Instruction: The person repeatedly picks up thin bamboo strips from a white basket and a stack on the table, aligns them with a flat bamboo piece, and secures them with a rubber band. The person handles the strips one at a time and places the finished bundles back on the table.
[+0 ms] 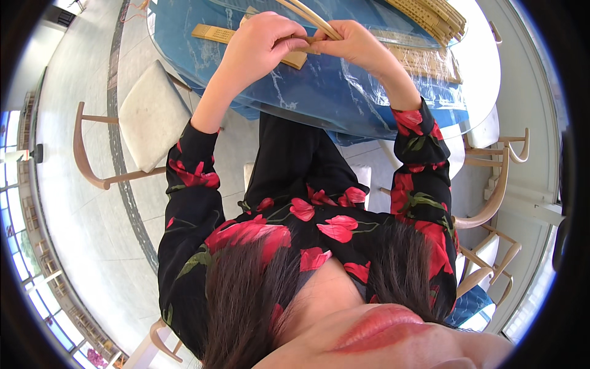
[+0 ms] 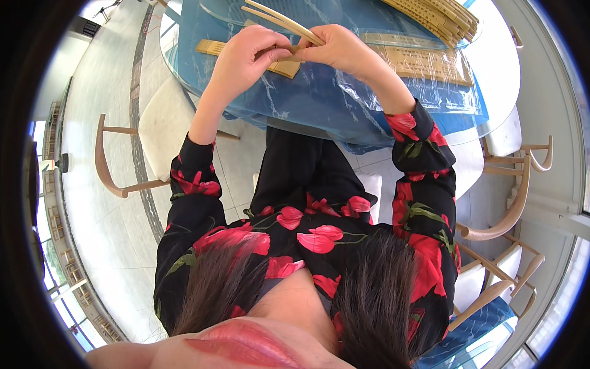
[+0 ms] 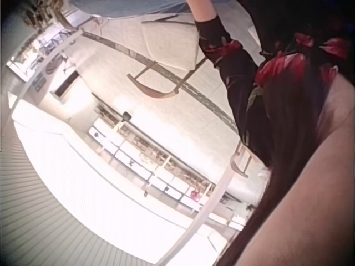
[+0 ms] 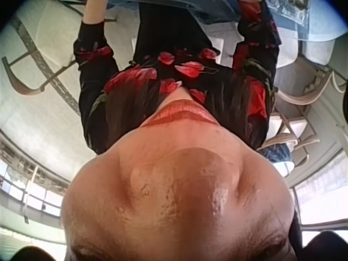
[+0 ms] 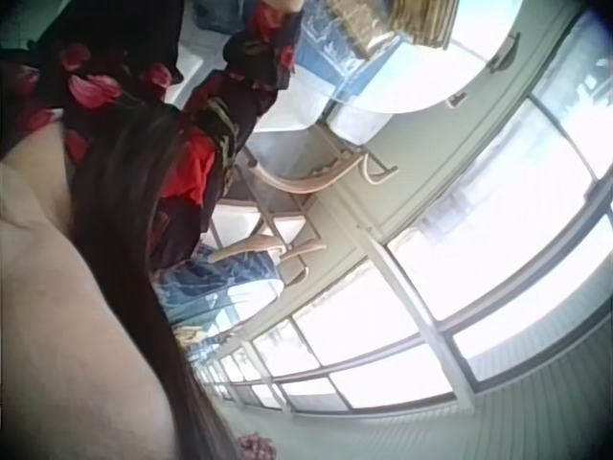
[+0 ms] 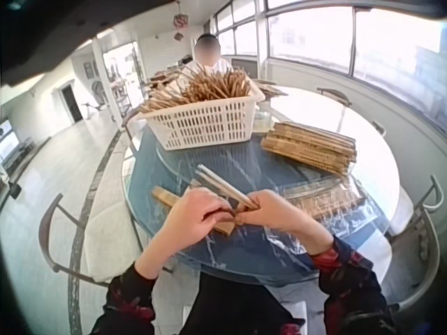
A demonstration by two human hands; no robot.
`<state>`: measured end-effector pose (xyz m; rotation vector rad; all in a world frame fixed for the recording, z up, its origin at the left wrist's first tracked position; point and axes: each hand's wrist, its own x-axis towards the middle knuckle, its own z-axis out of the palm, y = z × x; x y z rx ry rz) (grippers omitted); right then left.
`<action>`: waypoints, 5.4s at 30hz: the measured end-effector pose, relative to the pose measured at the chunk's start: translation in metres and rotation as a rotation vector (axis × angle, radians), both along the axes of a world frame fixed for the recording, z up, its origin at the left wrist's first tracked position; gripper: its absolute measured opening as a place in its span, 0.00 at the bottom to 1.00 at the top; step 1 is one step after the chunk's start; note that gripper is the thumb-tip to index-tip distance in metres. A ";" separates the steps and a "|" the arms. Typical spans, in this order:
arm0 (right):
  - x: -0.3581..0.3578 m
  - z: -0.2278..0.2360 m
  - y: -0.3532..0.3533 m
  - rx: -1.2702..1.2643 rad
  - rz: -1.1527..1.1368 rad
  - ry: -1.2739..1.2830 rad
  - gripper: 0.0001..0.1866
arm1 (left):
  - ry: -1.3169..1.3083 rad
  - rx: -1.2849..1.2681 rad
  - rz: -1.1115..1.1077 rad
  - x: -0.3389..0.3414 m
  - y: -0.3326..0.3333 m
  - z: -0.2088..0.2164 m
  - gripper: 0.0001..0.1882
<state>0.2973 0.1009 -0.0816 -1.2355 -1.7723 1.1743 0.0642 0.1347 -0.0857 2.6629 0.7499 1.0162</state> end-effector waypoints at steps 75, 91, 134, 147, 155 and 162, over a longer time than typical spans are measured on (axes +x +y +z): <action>0.030 0.021 -0.032 -0.274 0.074 -0.246 0.20 | 0.137 0.079 -0.040 -0.008 0.008 0.020 0.04; -0.038 -0.012 -0.081 -0.445 -0.030 0.871 0.24 | -1.192 -1.122 -0.238 0.020 -0.038 -0.009 0.34; -0.047 -0.056 -0.051 0.183 -0.398 0.209 0.16 | -1.353 -1.208 -0.430 0.059 -0.053 -0.017 0.13; 0.010 0.007 -0.001 0.121 -0.096 0.389 0.20 | -0.711 -1.269 -0.329 0.059 -0.067 -0.046 0.16; 0.180 0.013 0.083 0.869 -0.717 -1.387 0.27 | -0.793 -0.789 0.003 0.014 -0.053 -0.059 0.08; 0.208 -0.012 0.100 0.772 -0.752 -1.378 0.29 | -0.796 -0.679 0.004 0.016 -0.059 -0.064 0.05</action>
